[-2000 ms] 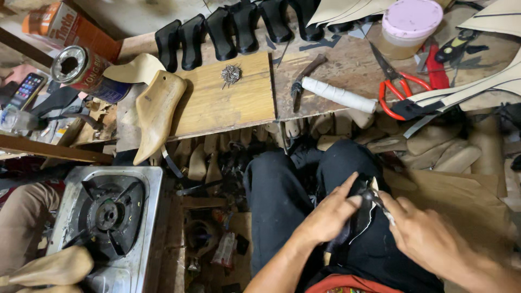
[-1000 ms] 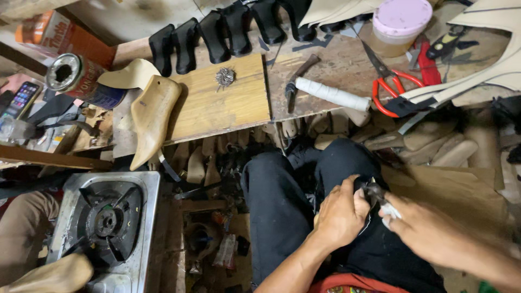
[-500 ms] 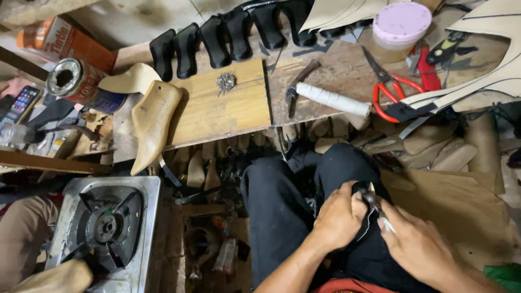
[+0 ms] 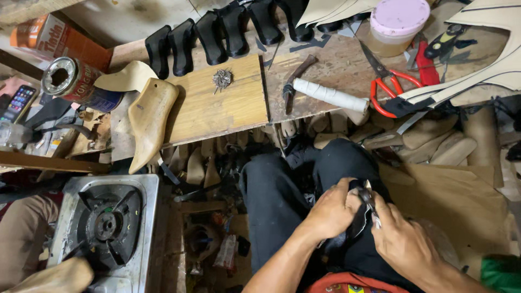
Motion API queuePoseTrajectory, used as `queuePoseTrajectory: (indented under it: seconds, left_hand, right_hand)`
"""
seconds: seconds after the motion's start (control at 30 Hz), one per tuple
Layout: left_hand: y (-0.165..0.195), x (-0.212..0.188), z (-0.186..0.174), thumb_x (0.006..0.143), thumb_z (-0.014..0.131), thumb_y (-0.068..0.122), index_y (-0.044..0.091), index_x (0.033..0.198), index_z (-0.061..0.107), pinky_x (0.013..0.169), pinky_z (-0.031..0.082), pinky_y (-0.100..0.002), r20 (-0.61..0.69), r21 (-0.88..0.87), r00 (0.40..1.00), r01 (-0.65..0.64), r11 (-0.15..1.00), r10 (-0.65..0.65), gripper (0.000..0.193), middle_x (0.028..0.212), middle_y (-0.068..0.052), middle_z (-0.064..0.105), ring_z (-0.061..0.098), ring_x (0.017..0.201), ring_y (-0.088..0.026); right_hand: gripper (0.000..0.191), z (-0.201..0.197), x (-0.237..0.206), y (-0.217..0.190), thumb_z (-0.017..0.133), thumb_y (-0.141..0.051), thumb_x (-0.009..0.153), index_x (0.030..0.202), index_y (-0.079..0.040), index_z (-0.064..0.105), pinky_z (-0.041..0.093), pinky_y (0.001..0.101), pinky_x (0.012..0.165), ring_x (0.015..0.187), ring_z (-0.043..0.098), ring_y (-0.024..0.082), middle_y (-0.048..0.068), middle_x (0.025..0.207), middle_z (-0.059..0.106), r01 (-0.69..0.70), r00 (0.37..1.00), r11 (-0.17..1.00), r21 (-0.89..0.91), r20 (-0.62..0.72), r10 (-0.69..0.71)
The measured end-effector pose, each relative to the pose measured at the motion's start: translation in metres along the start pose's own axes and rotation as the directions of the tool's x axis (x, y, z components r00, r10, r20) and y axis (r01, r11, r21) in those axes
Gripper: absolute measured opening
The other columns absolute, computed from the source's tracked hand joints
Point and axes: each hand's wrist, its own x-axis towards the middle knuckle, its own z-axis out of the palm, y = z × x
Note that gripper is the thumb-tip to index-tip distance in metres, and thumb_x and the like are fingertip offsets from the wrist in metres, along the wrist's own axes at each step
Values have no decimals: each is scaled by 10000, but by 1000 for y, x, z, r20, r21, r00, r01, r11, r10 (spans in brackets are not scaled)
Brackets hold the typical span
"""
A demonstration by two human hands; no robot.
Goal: The person repairs a black high-heeled shoe by attaching a new sole to a wooden shoe last. They use a hammer and nails to secure the sole, then use pliers to trim excess material and a knife to smooth the edges. The person also uses a small rectangular tool to press the sole into place.
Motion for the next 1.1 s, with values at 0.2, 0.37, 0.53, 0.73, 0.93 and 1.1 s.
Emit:
queuePoseTrajectory:
  seconds: [0.2, 0.37, 0.53, 0.73, 0.93, 1.1]
  left_hand:
    - [25, -7, 13, 953, 470, 253, -20, 1317, 536, 958, 467, -531, -80, 108, 991, 116, 987, -108, 460, 1124, -343, 642, 613, 1068, -493]
    - [21, -7, 3, 992, 443, 322, 16, 1352, 564, 999, 464, -476, 8, -32, 998, 57, 998, -56, 488, 1173, -311, 674, 625, 1154, -442]
    - [4, -3, -17, 1016, 412, 377, 7, 1394, 533, 990, 487, -448, 157, -41, 987, 27, 999, -20, 543, 1172, -317, 675, 639, 1165, -435]
    - [2, -2, -32, 1012, 424, 371, -26, 1350, 537, 967, 500, -456, 195, -13, 981, 12, 1000, -9, 534, 1138, -319, 678, 656, 1129, -441]
    - [10, -8, -40, 972, 417, 271, -60, 1285, 545, 974, 482, -465, 160, 38, 983, 87, 995, -92, 473, 1126, -337, 664, 641, 1136, -446]
    - [15, -18, -45, 924, 447, 218, -74, 1212, 572, 978, 481, -459, 57, 15, 991, 121, 993, -122, 428, 1143, -334, 660, 629, 1155, -439]
  right_hand:
    - [492, -34, 17, 18, 598, -243, 894, 1376, -172, 530, 564, 535, 682, 795, 720, 428, 187, 892, 746, 44, 978, 987, 155, 195, -75]
    - [610, -28, 3, 14, 569, -306, 869, 1460, -202, 461, 601, 515, 755, 829, 740, 378, 134, 1008, 730, -60, 949, 964, -259, 285, 135]
    - [664, -5, -7, 0, 604, -278, 834, 1458, -111, 451, 592, 535, 720, 761, 725, 417, 175, 1051, 708, -22, 990, 976, -217, 130, 51]
    - [711, 0, -6, -14, 615, -278, 838, 1493, -93, 413, 597, 524, 663, 728, 736, 385, 168, 1083, 687, -26, 987, 969, -245, 145, 63]
    - [707, -5, -5, -34, 617, -272, 842, 1484, -57, 414, 604, 462, 583, 643, 737, 343, 159, 1037, 685, 39, 992, 970, -241, 125, -9]
    - [714, -8, -1, -48, 605, -245, 863, 1510, -41, 384, 604, 447, 578, 654, 741, 324, 157, 1033, 673, 92, 985, 968, -233, 165, -54]
